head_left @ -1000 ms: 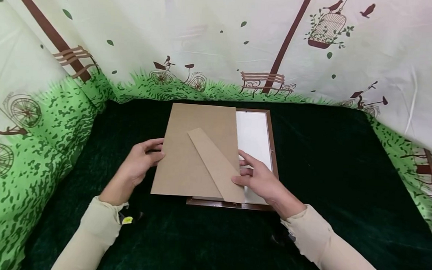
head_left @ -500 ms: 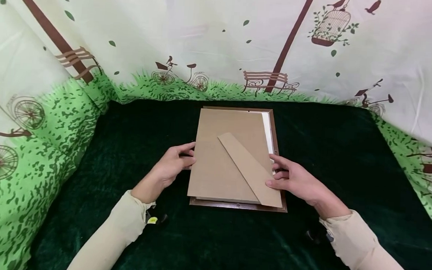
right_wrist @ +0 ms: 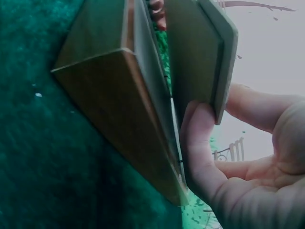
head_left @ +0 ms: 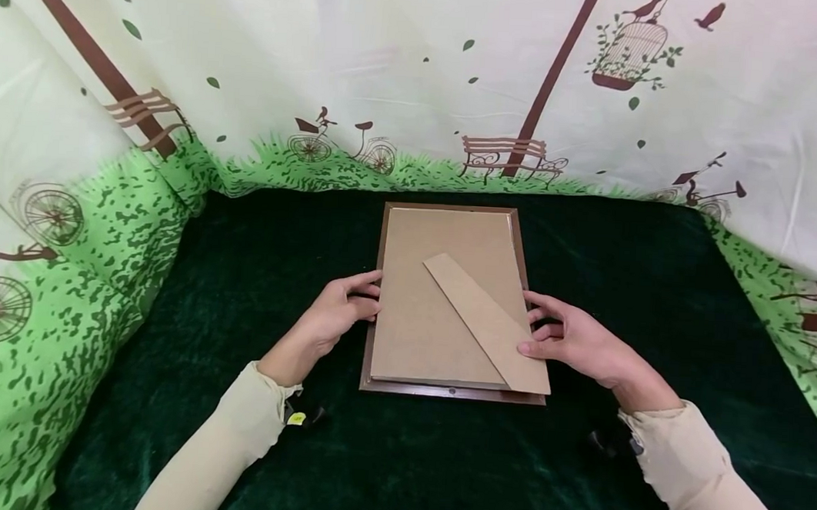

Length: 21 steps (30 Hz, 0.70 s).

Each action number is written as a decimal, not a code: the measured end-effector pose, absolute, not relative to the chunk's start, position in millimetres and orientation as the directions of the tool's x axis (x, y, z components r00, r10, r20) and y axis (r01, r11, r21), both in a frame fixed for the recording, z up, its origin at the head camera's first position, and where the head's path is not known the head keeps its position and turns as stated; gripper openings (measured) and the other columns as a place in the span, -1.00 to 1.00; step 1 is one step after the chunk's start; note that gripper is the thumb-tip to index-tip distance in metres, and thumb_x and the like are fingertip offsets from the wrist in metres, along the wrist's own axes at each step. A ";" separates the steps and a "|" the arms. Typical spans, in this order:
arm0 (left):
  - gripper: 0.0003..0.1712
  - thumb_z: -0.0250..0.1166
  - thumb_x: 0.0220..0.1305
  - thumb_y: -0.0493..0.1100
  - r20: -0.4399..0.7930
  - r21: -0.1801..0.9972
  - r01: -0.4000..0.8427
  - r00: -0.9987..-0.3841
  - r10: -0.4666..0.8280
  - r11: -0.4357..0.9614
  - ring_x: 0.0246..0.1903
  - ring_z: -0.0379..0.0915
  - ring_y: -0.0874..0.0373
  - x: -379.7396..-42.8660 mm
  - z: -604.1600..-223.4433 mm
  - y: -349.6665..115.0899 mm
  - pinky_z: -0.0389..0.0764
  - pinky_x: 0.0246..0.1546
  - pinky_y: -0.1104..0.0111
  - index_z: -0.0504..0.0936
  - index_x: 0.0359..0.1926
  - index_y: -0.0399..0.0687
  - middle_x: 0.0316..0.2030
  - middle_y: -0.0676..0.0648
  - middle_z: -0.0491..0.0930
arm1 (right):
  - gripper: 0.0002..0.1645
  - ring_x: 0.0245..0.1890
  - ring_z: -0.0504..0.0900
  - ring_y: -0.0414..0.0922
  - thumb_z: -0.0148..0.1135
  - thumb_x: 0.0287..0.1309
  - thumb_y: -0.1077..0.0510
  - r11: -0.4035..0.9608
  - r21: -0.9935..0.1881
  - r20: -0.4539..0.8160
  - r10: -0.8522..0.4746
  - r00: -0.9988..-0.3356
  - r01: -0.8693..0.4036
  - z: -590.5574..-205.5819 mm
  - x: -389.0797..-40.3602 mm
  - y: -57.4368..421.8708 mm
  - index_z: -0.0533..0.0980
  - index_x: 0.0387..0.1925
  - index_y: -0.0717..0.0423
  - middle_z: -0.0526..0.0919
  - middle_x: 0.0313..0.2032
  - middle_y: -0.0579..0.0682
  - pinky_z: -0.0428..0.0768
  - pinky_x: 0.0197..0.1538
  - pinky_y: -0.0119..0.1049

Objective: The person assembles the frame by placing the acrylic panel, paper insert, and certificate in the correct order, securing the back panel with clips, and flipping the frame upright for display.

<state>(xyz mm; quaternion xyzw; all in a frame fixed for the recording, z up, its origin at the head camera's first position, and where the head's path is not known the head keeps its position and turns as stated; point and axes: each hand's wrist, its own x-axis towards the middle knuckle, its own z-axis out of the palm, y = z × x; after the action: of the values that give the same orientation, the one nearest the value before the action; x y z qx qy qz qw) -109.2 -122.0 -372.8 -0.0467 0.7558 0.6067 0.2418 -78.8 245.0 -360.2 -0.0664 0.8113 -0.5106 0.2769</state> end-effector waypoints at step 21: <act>-0.64 0.08 0.51 -0.16 -0.347 0.874 -0.210 -0.901 0.260 0.439 0.01 0.59 -0.05 -109.4 -360.3 -136.9 0.63 0.05 0.19 0.49 0.24 -0.11 0.13 -0.19 0.54 | 0.15 -0.13 0.64 -0.13 0.44 0.15 0.11 0.540 -0.834 -0.366 -0.389 -0.846 0.112 -361.1 -75.0 238.4 -0.08 0.55 0.22 0.38 0.19 0.29 0.64 -0.14 -0.41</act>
<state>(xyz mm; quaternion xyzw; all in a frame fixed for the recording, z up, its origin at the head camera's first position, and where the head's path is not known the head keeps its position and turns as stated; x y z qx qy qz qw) -109.4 -136.9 -360.3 0.0152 0.8187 0.5295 0.2217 -75.0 238.4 -361.1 -0.0826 0.8365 -0.4724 0.2651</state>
